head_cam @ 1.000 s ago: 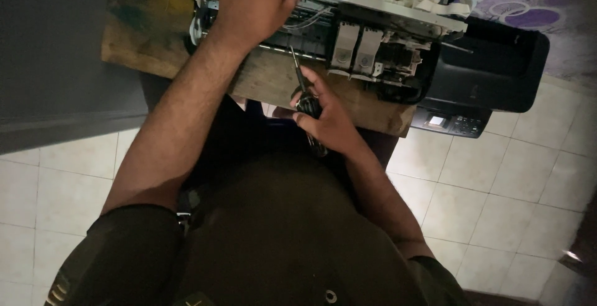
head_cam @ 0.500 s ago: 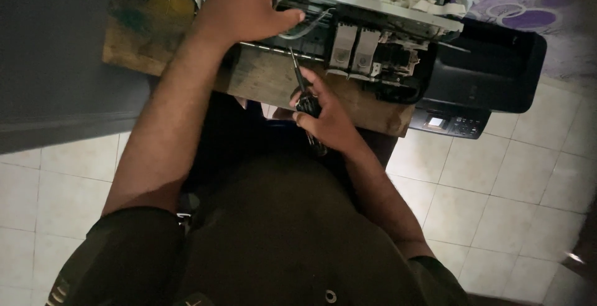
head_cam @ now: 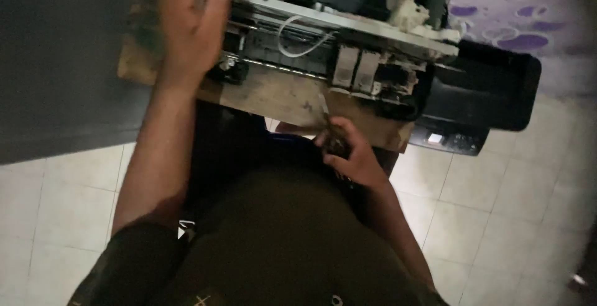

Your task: Unscrewing and removing internal components from a printer using a screwdriver for repair purposes.

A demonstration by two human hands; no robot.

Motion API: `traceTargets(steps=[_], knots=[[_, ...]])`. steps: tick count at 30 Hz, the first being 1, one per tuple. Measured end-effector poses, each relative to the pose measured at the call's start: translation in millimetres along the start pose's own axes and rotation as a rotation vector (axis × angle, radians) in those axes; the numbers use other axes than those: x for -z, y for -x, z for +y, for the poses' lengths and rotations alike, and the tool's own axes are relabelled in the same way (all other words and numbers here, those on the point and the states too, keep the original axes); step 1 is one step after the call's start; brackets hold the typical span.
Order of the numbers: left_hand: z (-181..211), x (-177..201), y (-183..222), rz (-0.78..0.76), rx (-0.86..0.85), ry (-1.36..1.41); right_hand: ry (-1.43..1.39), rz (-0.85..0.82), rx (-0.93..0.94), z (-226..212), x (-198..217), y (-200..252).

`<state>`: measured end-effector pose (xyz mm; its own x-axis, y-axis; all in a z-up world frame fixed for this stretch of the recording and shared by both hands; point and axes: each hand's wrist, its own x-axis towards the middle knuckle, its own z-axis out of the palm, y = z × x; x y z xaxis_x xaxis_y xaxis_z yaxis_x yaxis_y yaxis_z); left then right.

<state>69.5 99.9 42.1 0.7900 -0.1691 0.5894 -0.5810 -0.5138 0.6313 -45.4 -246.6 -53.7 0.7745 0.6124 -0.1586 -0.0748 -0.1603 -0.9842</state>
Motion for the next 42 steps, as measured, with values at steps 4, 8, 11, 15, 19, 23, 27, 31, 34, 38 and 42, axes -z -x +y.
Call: traceTargets(steps=[4,8,11,15,19,23,27,31,34,38,42], knots=[[-35.3,0.2,62.0,0.589,0.283,0.004,-0.207,0.039,0.071,-16.5,9.0,15.0],[-66.0,-12.4,120.1,0.638,0.645,0.149,-0.224,-0.024,0.191,-12.0,33.1,23.2],[-81.3,-29.9,129.9,0.627,0.663,0.001,-0.279,0.064,0.323,-21.6,48.9,23.0],[-77.2,-30.0,122.8,0.618,0.635,-0.018,-0.286,0.244,0.315,-48.6,54.3,31.5],[-65.0,-25.6,113.5,0.579,0.621,0.03,-0.329,0.491,0.321,-2.7,85.3,53.7],[-65.4,-19.4,109.1,0.41,0.535,-0.035,-0.402,0.824,0.269,25.3,94.9,67.7],[-78.4,-23.1,117.2,0.363,0.49,-0.064,-0.376,1.086,0.201,30.7,78.2,55.7],[-84.3,-24.4,127.8,0.355,0.51,-0.01,-0.494,1.273,0.137,33.4,64.6,41.4],[-85.7,-23.0,132.1,0.319,0.521,-0.028,-0.512,1.294,0.151,44.0,66.5,37.3],[-73.2,-10.5,129.5,0.234,0.55,-0.093,-0.413,1.211,0.174,46.6,63.4,35.6],[-88.9,-8.9,154.7,0.124,0.456,-0.142,-0.267,1.255,0.055,35.8,50.3,38.2]])
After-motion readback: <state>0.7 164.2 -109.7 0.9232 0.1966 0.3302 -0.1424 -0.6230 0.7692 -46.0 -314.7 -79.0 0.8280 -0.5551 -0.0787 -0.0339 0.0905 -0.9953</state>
